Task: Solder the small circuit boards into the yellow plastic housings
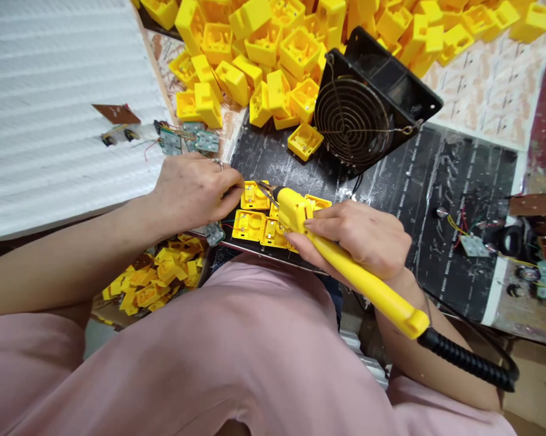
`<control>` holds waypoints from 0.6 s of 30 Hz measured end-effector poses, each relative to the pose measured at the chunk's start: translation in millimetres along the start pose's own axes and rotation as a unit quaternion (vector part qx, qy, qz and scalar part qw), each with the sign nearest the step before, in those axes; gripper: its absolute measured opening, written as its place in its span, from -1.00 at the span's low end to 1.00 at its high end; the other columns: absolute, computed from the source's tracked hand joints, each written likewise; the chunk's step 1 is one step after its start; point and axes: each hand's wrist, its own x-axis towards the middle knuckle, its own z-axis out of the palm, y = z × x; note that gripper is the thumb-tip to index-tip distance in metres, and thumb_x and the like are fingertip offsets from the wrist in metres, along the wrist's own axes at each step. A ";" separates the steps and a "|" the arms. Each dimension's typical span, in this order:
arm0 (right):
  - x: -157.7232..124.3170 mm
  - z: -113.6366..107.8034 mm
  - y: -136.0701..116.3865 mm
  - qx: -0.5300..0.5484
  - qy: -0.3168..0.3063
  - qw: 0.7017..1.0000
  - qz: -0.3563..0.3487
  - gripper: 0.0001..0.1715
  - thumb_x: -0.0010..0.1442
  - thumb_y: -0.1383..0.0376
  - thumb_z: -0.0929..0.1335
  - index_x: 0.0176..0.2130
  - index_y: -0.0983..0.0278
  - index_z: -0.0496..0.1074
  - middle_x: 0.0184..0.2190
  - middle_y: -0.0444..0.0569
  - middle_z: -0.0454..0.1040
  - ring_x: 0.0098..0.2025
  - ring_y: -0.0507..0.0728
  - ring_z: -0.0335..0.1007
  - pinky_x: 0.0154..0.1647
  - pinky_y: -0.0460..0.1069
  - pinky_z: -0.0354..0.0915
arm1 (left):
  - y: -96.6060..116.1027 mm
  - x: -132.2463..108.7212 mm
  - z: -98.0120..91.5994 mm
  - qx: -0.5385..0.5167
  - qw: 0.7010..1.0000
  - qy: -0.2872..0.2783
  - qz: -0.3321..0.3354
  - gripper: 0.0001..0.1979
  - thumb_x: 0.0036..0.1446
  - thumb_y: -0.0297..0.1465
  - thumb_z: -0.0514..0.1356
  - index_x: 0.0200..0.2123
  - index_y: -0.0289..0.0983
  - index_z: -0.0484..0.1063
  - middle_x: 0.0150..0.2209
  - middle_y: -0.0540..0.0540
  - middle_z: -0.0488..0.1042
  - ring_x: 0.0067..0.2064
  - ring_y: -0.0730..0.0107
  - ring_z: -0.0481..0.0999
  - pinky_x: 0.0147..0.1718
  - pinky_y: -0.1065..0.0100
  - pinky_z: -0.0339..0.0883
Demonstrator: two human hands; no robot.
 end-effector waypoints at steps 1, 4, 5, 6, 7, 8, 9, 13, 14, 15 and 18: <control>0.6 -0.8 -1.5 0.000 0.010 1.000 -0.027 -0.83 0.27 0.21 0.61 -0.24 0.12 0.60 -0.42 -0.18 0.66 -0.40 0.09 0.65 -0.36 -0.06 0.59 | 0.1 0.1 -0.3 -0.001 1.000 -0.003 -0.002 -0.70 0.32 -0.38 0.08 -0.30 -0.26 0.62 -0.45 -0.16 0.59 -0.38 0.13 0.61 -0.41 0.20 0.16; 2.2 -4.8 -7.7 -0.036 0.019 0.999 -0.037 -0.55 0.23 0.31 0.62 0.09 0.08 0.61 -0.22 -0.15 0.74 -0.33 0.13 0.70 -0.31 -0.03 0.62 | 1.5 0.6 -2.1 0.004 1.000 -0.025 -0.008 -0.69 0.33 -0.38 0.08 -0.27 -0.26 0.63 -0.43 -0.17 0.60 -0.36 0.09 0.62 -0.39 0.19 0.19; 2.6 -5.8 -9.2 -0.054 0.015 0.998 -0.023 -0.44 0.24 0.30 0.62 0.18 0.07 0.57 -0.16 -0.13 0.75 -0.31 0.15 0.71 -0.29 -0.01 0.63 | 2.0 0.7 -2.4 0.005 1.000 -0.030 -0.009 -0.69 0.33 -0.38 0.07 -0.26 -0.26 0.64 -0.42 -0.17 0.61 -0.35 0.09 0.62 -0.39 0.19 0.19; 2.8 -6.4 -9.9 -0.071 0.015 0.997 -0.020 -0.39 0.25 0.28 0.61 0.24 0.08 0.55 -0.13 -0.11 0.75 -0.31 0.15 0.71 -0.29 0.01 0.64 | 2.1 0.6 -2.3 0.003 1.000 -0.030 -0.009 -0.69 0.34 -0.38 0.07 -0.26 -0.26 0.64 -0.41 -0.17 0.62 -0.35 0.09 0.63 -0.39 0.19 0.19; 3.0 -6.4 -9.8 -0.086 0.019 0.996 -0.030 -0.38 0.25 0.26 0.62 0.24 0.10 0.54 -0.15 -0.10 0.75 -0.32 0.15 0.71 -0.32 0.01 0.63 | 1.8 0.3 -1.8 -0.002 1.000 -0.026 -0.009 -0.69 0.35 -0.38 0.07 -0.26 -0.26 0.63 -0.41 -0.17 0.62 -0.34 0.11 0.63 -0.38 0.20 0.20; 3.1 -5.8 -8.8 -0.094 0.025 0.994 -0.048 -0.42 0.25 0.23 0.62 0.21 0.14 0.55 -0.19 -0.09 0.75 -0.35 0.14 0.70 -0.37 0.00 0.62 | 1.0 -0.4 -0.8 -0.010 1.000 -0.020 -0.009 -0.69 0.35 -0.37 0.07 -0.26 -0.25 0.63 -0.40 -0.16 0.63 -0.34 0.12 0.62 -0.37 0.20 0.21; 3.1 -4.8 -7.1 -0.094 0.033 0.993 -0.067 -0.49 0.25 0.22 0.62 0.15 0.16 0.58 -0.25 -0.10 0.74 -0.38 0.14 0.69 -0.42 -0.02 0.60 | -0.4 -1.5 0.6 -0.018 1.000 -0.012 -0.009 -0.69 0.36 -0.37 0.07 -0.26 -0.25 0.63 -0.40 -0.16 0.63 -0.35 0.13 0.62 -0.37 0.19 0.23; 1.2 -0.2 1.1 -0.020 0.055 0.993 -0.099 -0.69 0.18 0.28 0.66 -0.15 0.17 0.57 -0.42 -0.15 0.67 -0.43 0.12 0.67 -0.47 -0.06 0.59 | -8.8 -9.3 8.8 -0.056 0.998 0.027 0.013 -0.65 0.45 -0.34 0.05 -0.26 -0.23 0.63 -0.30 -0.15 0.69 -0.27 0.14 0.65 -0.21 0.11 0.39; 0.1 0.0 2.4 -0.003 0.053 0.994 -0.100 -0.69 0.16 0.29 0.66 -0.19 0.16 0.55 -0.43 -0.16 0.66 -0.43 0.12 0.67 -0.47 -0.06 0.60 | -10.8 -11.8 11.3 -0.076 0.996 0.049 0.018 -0.64 0.48 -0.33 0.05 -0.23 -0.21 0.65 -0.23 -0.14 0.71 -0.20 0.14 0.66 -0.11 0.08 0.42; -1.1 -0.4 3.3 0.004 0.050 0.994 -0.093 -0.70 0.16 0.28 0.66 -0.21 0.15 0.55 -0.43 -0.16 0.66 -0.43 0.13 0.67 -0.46 -0.05 0.61 | -12.4 -14.2 14.0 -0.099 0.992 0.077 0.018 -0.64 0.50 -0.31 0.06 -0.19 -0.19 0.66 -0.16 -0.12 0.72 -0.12 0.14 0.67 -0.01 0.05 0.43; -3.4 -4.5 2.8 -0.014 0.043 0.998 -0.053 -0.71 0.24 0.24 0.62 -0.07 0.11 0.59 -0.33 -0.14 0.71 -0.37 0.16 0.71 -0.42 0.00 0.64 | -14.1 -19.4 22.6 -0.144 0.979 0.144 0.017 -0.67 0.53 -0.27 0.10 -0.13 -0.14 0.69 -0.13 -0.10 0.71 -0.01 0.09 0.65 0.07 -0.01 0.42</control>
